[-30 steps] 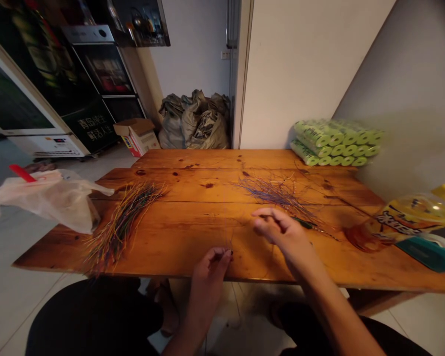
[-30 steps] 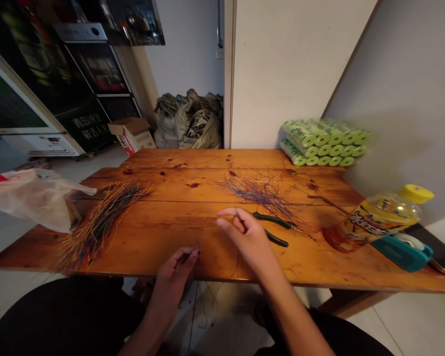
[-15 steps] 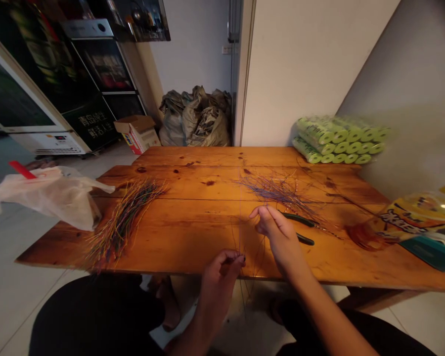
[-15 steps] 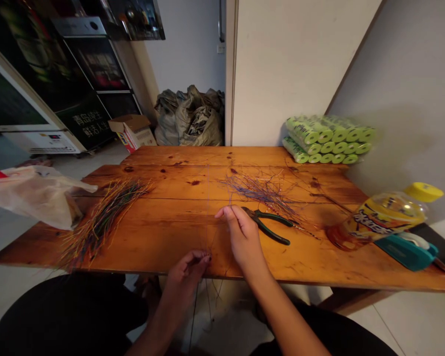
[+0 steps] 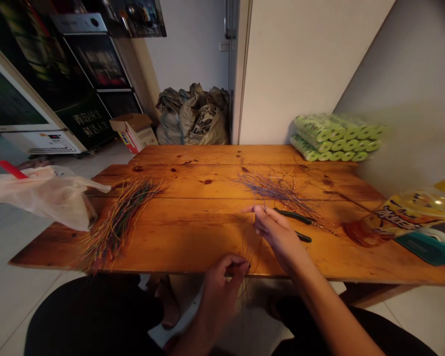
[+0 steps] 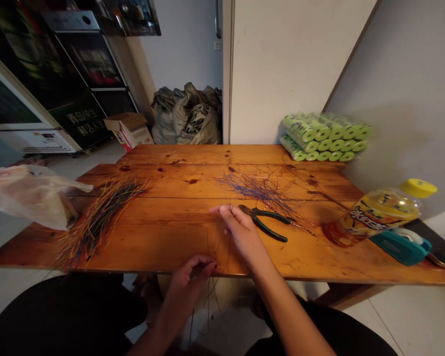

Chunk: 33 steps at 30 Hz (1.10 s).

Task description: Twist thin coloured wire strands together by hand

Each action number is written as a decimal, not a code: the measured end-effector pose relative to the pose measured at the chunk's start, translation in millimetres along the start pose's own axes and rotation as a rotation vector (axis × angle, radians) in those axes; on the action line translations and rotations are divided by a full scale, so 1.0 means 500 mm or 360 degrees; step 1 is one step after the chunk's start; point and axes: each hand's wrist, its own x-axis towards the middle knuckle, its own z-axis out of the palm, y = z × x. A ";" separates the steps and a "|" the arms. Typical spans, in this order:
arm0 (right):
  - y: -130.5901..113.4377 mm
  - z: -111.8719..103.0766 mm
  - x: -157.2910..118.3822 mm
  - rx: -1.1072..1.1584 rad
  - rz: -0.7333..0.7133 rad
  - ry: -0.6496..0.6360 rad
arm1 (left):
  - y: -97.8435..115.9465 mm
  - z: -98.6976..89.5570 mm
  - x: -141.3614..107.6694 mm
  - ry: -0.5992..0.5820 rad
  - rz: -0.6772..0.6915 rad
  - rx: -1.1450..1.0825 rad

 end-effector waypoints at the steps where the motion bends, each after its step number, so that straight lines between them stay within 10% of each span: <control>1: -0.003 0.001 0.000 0.0103 0.0029 -0.0013 | -0.001 0.000 0.000 -0.0013 -0.0003 0.0012; 11: -0.098 -0.129 0.004 0.1010 -0.0653 0.0923 | -0.012 -0.023 0.015 -0.0259 -0.0005 0.0077; 17: -0.142 -0.202 -0.027 0.0796 -0.0463 0.0805 | -0.013 -0.054 0.033 -0.0090 -0.0131 -0.0323; 27: -0.045 -0.001 -0.065 0.0124 0.0296 0.0017 | -0.007 -0.073 0.045 0.0271 0.0021 -0.0708; 33: 0.042 0.055 -0.055 -0.0424 0.0016 -0.0177 | 0.002 -0.073 0.033 0.0104 0.0053 -0.0552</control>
